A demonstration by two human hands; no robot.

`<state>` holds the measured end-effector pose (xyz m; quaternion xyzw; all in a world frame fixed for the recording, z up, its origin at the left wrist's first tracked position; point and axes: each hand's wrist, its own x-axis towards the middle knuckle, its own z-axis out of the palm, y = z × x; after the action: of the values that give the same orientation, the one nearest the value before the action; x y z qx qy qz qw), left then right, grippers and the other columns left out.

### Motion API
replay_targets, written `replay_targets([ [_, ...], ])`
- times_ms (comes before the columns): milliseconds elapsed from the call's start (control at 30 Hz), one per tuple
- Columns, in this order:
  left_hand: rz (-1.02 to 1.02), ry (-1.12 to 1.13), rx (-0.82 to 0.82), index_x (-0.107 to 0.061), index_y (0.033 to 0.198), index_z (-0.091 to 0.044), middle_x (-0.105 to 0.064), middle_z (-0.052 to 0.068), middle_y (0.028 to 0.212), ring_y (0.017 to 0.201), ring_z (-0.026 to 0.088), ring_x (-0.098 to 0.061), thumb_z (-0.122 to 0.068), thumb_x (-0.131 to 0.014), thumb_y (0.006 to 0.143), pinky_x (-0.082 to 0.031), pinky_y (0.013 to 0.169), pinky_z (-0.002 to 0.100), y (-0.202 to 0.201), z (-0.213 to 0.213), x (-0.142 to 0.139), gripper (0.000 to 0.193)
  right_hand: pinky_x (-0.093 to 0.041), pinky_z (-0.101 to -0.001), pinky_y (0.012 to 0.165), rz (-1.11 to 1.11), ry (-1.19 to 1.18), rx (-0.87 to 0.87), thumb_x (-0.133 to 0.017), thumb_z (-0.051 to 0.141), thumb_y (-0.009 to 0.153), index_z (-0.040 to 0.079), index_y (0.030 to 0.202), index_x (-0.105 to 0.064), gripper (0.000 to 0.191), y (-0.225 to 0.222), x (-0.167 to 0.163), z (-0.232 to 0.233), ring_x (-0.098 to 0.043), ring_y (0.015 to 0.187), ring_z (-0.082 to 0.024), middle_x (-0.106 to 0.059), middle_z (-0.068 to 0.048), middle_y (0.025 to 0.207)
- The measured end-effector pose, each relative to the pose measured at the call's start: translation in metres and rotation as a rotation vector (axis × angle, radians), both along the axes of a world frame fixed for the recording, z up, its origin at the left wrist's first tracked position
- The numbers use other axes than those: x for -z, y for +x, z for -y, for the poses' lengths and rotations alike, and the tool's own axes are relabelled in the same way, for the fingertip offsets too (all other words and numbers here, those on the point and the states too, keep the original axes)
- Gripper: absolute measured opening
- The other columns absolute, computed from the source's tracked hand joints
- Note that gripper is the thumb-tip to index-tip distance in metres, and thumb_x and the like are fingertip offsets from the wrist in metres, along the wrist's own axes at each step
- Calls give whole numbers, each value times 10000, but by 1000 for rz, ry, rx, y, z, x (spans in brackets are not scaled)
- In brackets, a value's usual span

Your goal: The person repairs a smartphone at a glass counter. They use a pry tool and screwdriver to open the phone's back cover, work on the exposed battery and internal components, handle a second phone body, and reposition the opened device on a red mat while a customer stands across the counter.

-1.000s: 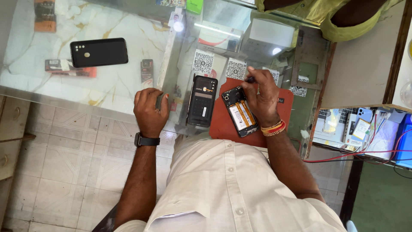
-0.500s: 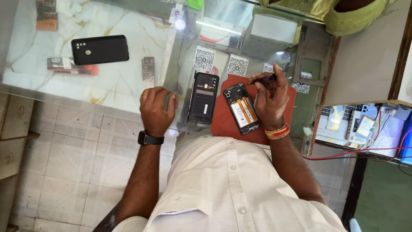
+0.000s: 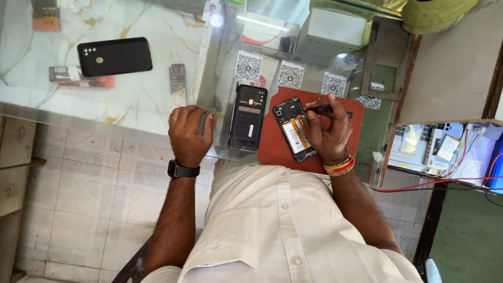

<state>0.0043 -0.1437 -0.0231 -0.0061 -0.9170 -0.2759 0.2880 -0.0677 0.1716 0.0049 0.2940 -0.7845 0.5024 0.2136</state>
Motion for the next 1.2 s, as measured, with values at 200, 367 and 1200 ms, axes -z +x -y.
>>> replay_targets([
  [200,0,-6,1,-730,1013,11,-704,117,1045,1008,296,-631,-50,-796,904,-501,895,416,-1,2,0,141,-657,-377,906,10,11,-24,-647,-100,1032,35,1528,-369,585,3,-3,4,-752,1047,-285,-702,-199,1073],
  [367,6,4,1,-729,1017,13,-702,121,1049,1009,295,-630,-51,-796,913,-503,896,417,-1,3,0,139,-662,-371,896,22,-26,-42,-645,-112,1029,39,1525,-374,585,5,-3,7,-744,1044,-277,-686,-206,1094],
  [1200,91,-334,479,-699,1000,39,-675,195,1072,1042,330,-630,-83,-631,827,-529,901,401,-46,-115,-58,222,-548,-349,679,244,365,128,-706,-65,859,-10,1092,-721,240,25,-37,-11,-682,759,-246,-688,-132,920],
])
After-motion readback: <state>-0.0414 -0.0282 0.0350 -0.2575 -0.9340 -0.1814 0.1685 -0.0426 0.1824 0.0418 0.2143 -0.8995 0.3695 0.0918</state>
